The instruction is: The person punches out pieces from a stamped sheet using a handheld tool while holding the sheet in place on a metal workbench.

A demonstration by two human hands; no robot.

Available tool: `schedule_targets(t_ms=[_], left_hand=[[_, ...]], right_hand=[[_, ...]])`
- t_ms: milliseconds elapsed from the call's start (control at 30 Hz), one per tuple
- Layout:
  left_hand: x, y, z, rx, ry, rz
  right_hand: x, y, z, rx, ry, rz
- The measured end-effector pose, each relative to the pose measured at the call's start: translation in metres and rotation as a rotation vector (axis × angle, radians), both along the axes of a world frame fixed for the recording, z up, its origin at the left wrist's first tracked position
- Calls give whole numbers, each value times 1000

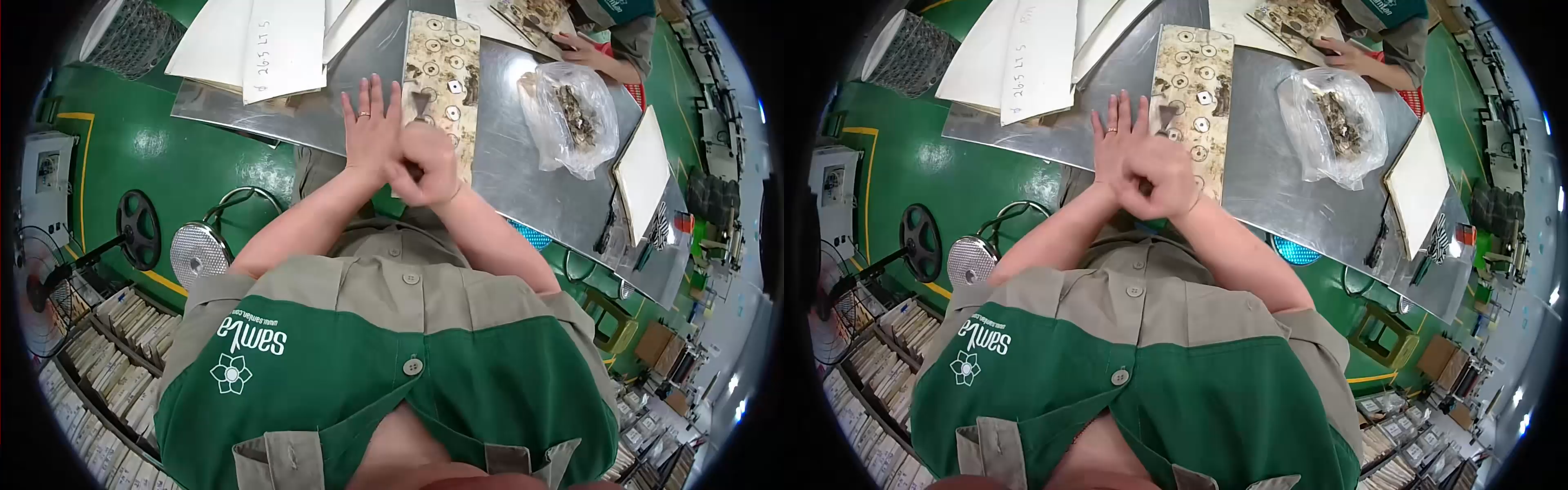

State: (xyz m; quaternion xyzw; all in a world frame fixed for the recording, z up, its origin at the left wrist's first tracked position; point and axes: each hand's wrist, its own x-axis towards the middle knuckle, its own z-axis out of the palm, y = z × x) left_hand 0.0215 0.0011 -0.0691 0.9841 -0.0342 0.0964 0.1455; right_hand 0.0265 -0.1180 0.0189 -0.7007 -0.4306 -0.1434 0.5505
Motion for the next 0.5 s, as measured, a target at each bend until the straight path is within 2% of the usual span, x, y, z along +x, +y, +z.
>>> schedule_targets(t_ms=[100,167,267,300,367,433,500], left_hand=[[0,0,-7,22,-37,-8],[-2,-4,8,43,24,5],[1,-1,-12,17,-48,3],[5,-2,-10,357,-71,57],[0,-1,-12,16,-70,5],[-5,0,0,44,-81,9],[-2,-16,-2,82,-104,13]], right_hand=[[9,2,-18,-12,-106,41],[17,6,-8,-81,-63,-13],[2,6,-3,-1,-48,46],[-5,8,-4,32,-6,98],[11,13,-15,22,-87,94],[15,11,-7,-80,-86,50],[8,11,-7,-43,-68,18]])
